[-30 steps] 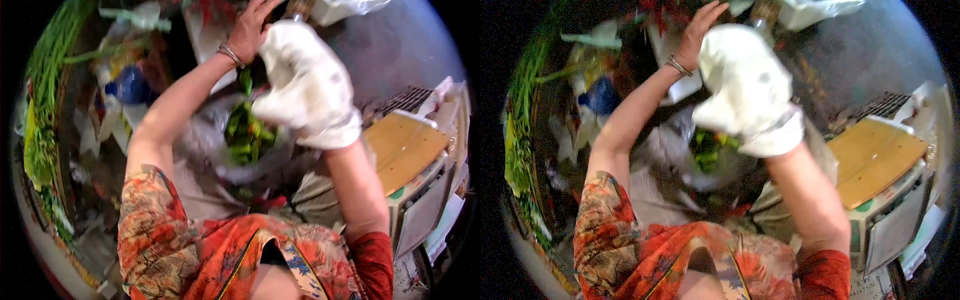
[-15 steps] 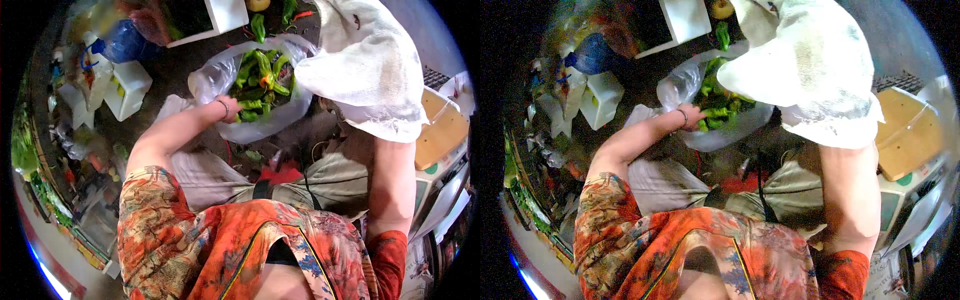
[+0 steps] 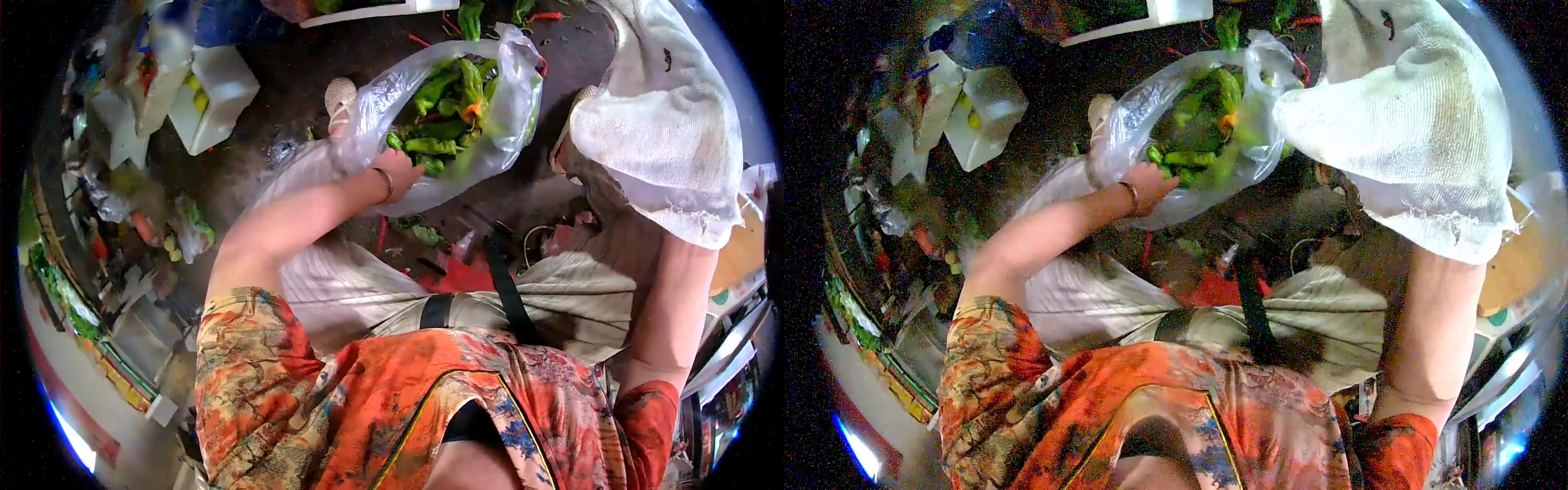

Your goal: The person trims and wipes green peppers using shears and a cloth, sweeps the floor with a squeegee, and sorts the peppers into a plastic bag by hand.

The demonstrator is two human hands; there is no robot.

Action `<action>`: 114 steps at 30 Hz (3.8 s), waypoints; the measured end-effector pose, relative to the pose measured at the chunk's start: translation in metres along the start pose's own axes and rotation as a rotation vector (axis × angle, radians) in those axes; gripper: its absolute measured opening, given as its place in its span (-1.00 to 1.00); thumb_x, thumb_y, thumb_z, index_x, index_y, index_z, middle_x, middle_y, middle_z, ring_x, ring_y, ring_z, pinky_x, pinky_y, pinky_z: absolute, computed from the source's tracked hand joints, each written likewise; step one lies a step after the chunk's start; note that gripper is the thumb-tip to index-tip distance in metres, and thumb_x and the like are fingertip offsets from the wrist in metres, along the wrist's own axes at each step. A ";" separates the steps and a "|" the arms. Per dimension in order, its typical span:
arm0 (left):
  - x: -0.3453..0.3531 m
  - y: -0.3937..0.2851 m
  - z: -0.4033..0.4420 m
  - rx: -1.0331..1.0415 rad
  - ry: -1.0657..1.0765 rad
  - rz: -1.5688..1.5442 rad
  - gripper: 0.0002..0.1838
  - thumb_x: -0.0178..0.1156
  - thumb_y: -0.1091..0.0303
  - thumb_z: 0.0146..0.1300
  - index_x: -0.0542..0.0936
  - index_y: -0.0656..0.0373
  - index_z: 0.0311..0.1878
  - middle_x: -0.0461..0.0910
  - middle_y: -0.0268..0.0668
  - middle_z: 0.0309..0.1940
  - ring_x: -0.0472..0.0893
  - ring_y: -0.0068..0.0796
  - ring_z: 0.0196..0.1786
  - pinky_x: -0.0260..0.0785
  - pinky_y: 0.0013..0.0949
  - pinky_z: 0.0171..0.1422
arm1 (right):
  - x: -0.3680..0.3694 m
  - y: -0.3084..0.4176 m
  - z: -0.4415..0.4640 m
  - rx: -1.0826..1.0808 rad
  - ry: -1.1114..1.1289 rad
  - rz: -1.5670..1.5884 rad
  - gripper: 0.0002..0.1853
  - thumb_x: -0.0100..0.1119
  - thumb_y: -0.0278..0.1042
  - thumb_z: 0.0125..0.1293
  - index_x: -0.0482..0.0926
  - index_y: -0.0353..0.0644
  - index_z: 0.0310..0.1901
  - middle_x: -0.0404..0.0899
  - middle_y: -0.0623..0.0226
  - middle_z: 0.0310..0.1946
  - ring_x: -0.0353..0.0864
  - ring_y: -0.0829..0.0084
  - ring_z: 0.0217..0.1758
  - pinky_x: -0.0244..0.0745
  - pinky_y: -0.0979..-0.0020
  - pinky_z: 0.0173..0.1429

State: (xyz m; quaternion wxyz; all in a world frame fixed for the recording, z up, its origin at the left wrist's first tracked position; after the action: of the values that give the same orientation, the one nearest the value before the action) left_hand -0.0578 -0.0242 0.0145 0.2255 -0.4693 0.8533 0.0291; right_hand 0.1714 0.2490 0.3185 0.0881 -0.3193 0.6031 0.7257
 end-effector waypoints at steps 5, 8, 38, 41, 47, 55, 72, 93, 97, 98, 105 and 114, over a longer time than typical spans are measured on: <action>0.022 -0.057 0.032 0.395 0.037 -0.352 -0.25 0.28 0.29 -0.04 0.25 -0.10 0.30 0.61 -0.20 -0.13 0.57 -0.14 0.01 0.41 -0.08 0.03 | 0.001 -0.007 -0.007 0.035 0.026 -0.029 -0.44 0.33 -0.46 -0.15 0.48 -0.35 0.01 0.52 0.22 -0.04 0.49 0.39 0.05 0.35 0.48 0.18; 0.017 -0.043 0.059 0.230 -0.079 -0.497 -0.52 0.21 0.40 -0.02 0.45 -0.02 0.05 0.60 -0.23 -0.13 0.58 -0.13 -0.03 0.43 -0.09 -0.02 | 0.003 -0.010 -0.011 0.059 0.042 -0.044 -0.44 0.33 -0.45 -0.14 0.48 -0.35 0.01 0.52 0.22 -0.04 0.49 0.39 0.06 0.35 0.48 0.18; -0.047 0.078 0.063 0.399 -0.060 -2.356 -0.63 0.12 0.38 0.17 0.47 0.16 0.07 0.62 -0.16 -0.13 0.63 -0.27 -0.09 0.50 -0.16 0.01 | 0.002 -0.025 -0.029 0.100 0.076 -0.098 -0.42 0.34 -0.42 -0.09 0.46 -0.33 0.05 0.50 0.20 0.00 0.48 0.37 0.09 0.33 0.44 0.22; -0.054 0.068 0.064 0.470 -0.048 -2.378 -0.62 0.14 0.37 0.16 0.46 0.14 0.09 0.62 -0.15 -0.10 0.64 -0.29 -0.10 0.53 -0.21 -0.07 | -0.002 -0.027 -0.029 0.105 0.077 -0.100 -0.42 0.34 -0.41 -0.08 0.46 -0.33 0.06 0.50 0.20 0.01 0.48 0.37 0.10 0.33 0.44 0.23; 0.002 0.031 0.131 -0.033 -0.437 -1.846 -0.37 0.46 0.32 -0.12 0.44 0.22 0.07 0.58 -0.28 -0.21 0.59 -0.45 -0.26 0.52 -0.31 -0.25 | 0.000 -0.030 -0.032 0.111 0.086 -0.103 -0.42 0.34 -0.41 -0.07 0.45 -0.33 0.07 0.50 0.19 0.02 0.48 0.37 0.10 0.33 0.43 0.24; -0.040 -0.130 0.108 0.166 -0.431 -1.322 -0.52 0.27 0.34 -0.01 0.47 0.18 0.04 0.58 0.02 -0.11 0.55 0.04 -0.02 0.42 -0.12 0.05 | 0.004 -0.034 -0.036 0.131 0.112 -0.112 -0.41 0.35 -0.40 -0.06 0.45 -0.32 0.08 0.49 0.19 0.03 0.48 0.36 0.11 0.33 0.42 0.25; 0.108 -0.041 0.122 0.020 0.308 -0.464 -0.60 0.27 0.24 -0.08 0.66 0.16 -0.11 0.64 -0.16 -0.11 0.63 -0.26 -0.05 0.51 -0.17 0.00 | 0.005 -0.037 -0.042 0.146 0.116 -0.114 -0.40 0.35 -0.37 -0.03 0.44 -0.31 0.10 0.48 0.18 0.06 0.47 0.35 0.13 0.32 0.40 0.27; -0.109 0.183 0.038 -0.562 -0.390 -0.402 -0.44 0.36 0.27 -0.08 0.50 0.07 0.08 0.13 -0.08 0.35 0.51 0.04 0.12 0.46 -0.03 0.13 | 0.003 -0.030 -0.036 0.084 0.103 -0.103 -0.39 0.36 -0.35 0.01 0.43 -0.30 0.14 0.47 0.16 0.09 0.47 0.34 0.16 0.31 0.37 0.30; -0.096 0.189 0.023 -0.653 -0.301 -0.398 -0.47 0.40 0.21 -0.05 0.58 0.09 0.06 0.22 -0.17 0.33 0.47 -0.11 0.19 0.46 -0.10 0.14 | 0.003 -0.025 -0.033 0.050 0.095 -0.088 -0.39 0.36 -0.34 0.01 0.43 -0.30 0.14 0.47 0.16 0.09 0.47 0.34 0.16 0.31 0.37 0.31; -0.096 0.195 0.017 -0.682 -0.316 -0.393 -0.47 0.36 0.25 -0.01 0.53 0.09 0.10 0.26 -0.18 0.31 0.47 -0.12 0.20 0.46 -0.11 0.15 | 0.006 -0.024 -0.036 0.048 0.095 -0.084 -0.39 0.36 -0.34 0.02 0.43 -0.30 0.14 0.47 0.16 0.09 0.47 0.34 0.16 0.31 0.37 0.31; -0.132 0.189 -0.037 -0.724 -0.471 -0.265 -0.43 0.28 0.37 -0.03 0.46 0.09 0.15 0.26 -0.09 0.29 0.50 -0.05 0.14 0.48 -0.07 0.12 | 0.011 -0.008 -0.025 -0.050 0.072 -0.020 -0.39 0.36 -0.33 0.03 0.42 -0.30 0.15 0.47 0.16 0.10 0.46 0.34 0.17 0.31 0.36 0.32; -0.190 0.145 -0.086 -0.343 -0.748 -0.538 -0.54 0.25 0.27 -0.04 0.54 0.14 0.01 0.63 -0.15 -0.20 0.60 -0.11 -0.14 0.46 -0.19 -0.03 | 0.029 0.024 0.002 -0.231 0.063 0.092 -0.38 0.36 -0.32 0.04 0.42 -0.29 0.17 0.46 0.15 0.12 0.46 0.33 0.18 0.30 0.35 0.33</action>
State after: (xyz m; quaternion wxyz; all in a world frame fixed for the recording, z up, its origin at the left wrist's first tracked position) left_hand -0.1196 0.1843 0.1463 0.4352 -0.6609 0.5454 0.2765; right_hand 0.1359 0.2368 0.3215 -0.0017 -0.3221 0.5322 0.7830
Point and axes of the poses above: each hand's wrist, its own z-axis towards the middle knuckle, its own x-axis out of the palm, y = z × x, the point moved 10 cm from there along z, towards the middle knuckle
